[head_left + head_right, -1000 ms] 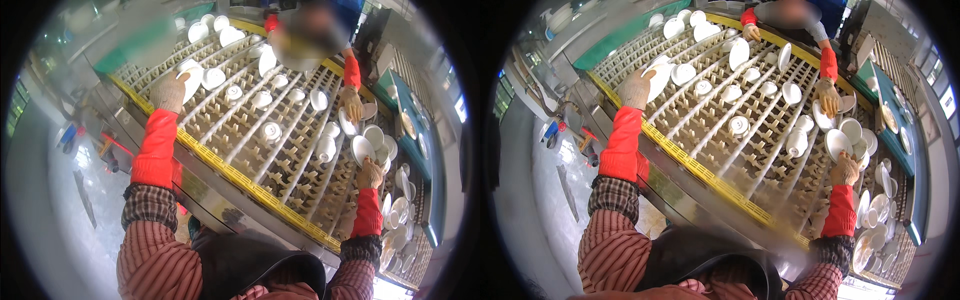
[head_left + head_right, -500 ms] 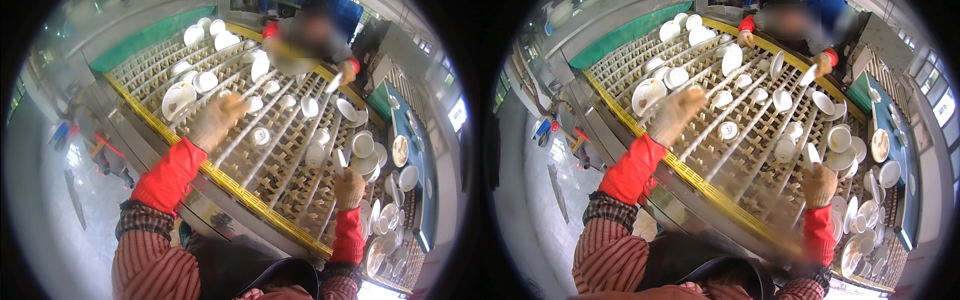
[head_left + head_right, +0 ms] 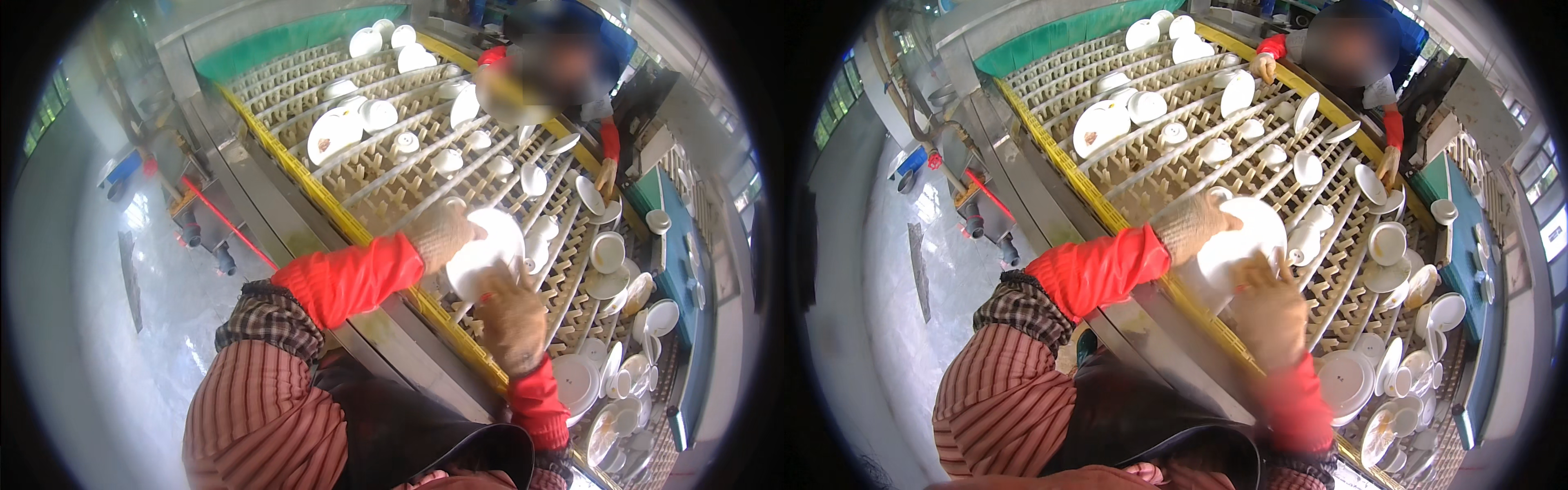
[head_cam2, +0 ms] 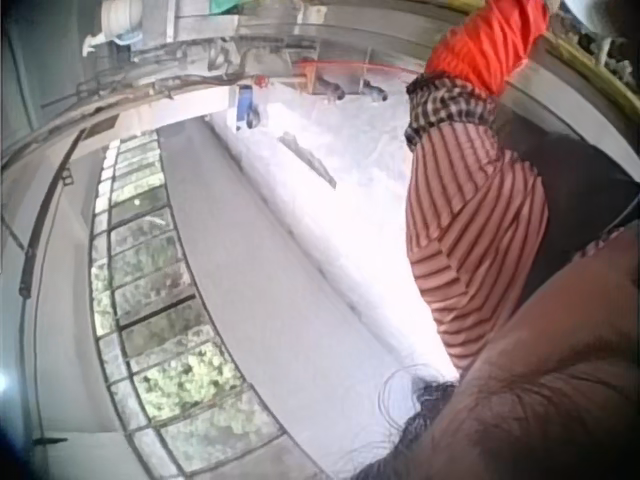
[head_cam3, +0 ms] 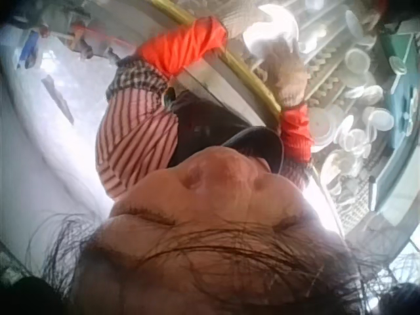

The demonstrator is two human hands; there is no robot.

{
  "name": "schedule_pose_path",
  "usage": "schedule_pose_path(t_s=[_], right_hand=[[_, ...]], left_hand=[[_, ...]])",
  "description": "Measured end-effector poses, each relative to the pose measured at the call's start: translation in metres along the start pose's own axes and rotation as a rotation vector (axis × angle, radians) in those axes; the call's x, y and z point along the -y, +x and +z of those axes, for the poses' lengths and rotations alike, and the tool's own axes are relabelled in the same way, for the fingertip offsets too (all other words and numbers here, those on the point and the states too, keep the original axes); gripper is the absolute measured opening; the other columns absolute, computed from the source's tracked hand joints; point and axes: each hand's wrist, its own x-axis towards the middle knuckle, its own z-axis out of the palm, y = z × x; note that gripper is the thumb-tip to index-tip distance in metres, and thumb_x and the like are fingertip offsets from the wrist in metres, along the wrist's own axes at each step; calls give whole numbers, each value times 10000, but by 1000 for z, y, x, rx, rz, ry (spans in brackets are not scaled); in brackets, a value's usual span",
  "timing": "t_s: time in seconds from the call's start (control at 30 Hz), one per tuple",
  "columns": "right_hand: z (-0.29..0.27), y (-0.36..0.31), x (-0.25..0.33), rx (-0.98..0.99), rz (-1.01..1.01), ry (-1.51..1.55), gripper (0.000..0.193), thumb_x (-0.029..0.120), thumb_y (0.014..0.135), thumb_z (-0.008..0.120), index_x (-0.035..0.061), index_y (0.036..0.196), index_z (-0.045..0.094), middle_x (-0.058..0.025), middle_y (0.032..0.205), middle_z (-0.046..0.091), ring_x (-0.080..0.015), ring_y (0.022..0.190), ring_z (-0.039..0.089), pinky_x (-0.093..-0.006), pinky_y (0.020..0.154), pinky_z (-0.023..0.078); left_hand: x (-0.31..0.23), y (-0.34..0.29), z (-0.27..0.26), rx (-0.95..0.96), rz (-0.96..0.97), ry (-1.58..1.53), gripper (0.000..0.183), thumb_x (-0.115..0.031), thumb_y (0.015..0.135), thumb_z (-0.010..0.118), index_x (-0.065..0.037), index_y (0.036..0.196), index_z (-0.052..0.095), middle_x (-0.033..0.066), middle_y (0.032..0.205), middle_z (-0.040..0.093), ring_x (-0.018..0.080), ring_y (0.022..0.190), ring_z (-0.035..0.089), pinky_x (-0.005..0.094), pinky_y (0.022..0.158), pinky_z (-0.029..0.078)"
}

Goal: The person sorts white ceramic bowls and plates on a rotating conveyor belt, picking up items and placing them into designated slots. The person wears red gloves and a pink jacket while working alongside another person.

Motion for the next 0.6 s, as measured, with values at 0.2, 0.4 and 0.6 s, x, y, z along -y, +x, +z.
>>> schedule_pose_path(t_s=[0.2, 0.4, 0.6], right_hand=[[-40, -113, -73, 14, 609, -62, 771, 200, 718, 987, -17, 1385, 667, -256, 1325, 747, -471, 1271, 686, -492, 1129, 549], [-57, -241, -75, 198, 1125, -38, 801, 315, 828, 922, -52, 1482, 641, -302, 1389, 727, -468, 1268, 713, -507, 1104, 550], [-50, -265, -88, 21, 1259, 335, 717, 281, 979, 811, -101, 1543, 585, -276, 1460, 710, -368, 1354, 691, -442, 1111, 551]], left_hand=[[8, 21, -90, -696, 287, 88, 442, -281, 940, 876, -112, 1342, 799, 155, 1154, 840, 293, 932, 802, 434, 920, 628], [64, 42, -157, -638, 19, 711, 524, -394, 913, 827, -10, 1268, 784, 249, 1146, 808, 425, 1092, 768, 527, 978, 592], [63, 35, -143, -1002, 52, 593, 669, -432, 902, 888, 12, 1382, 751, 265, 1290, 789, 404, 1199, 763, 473, 1040, 590]])
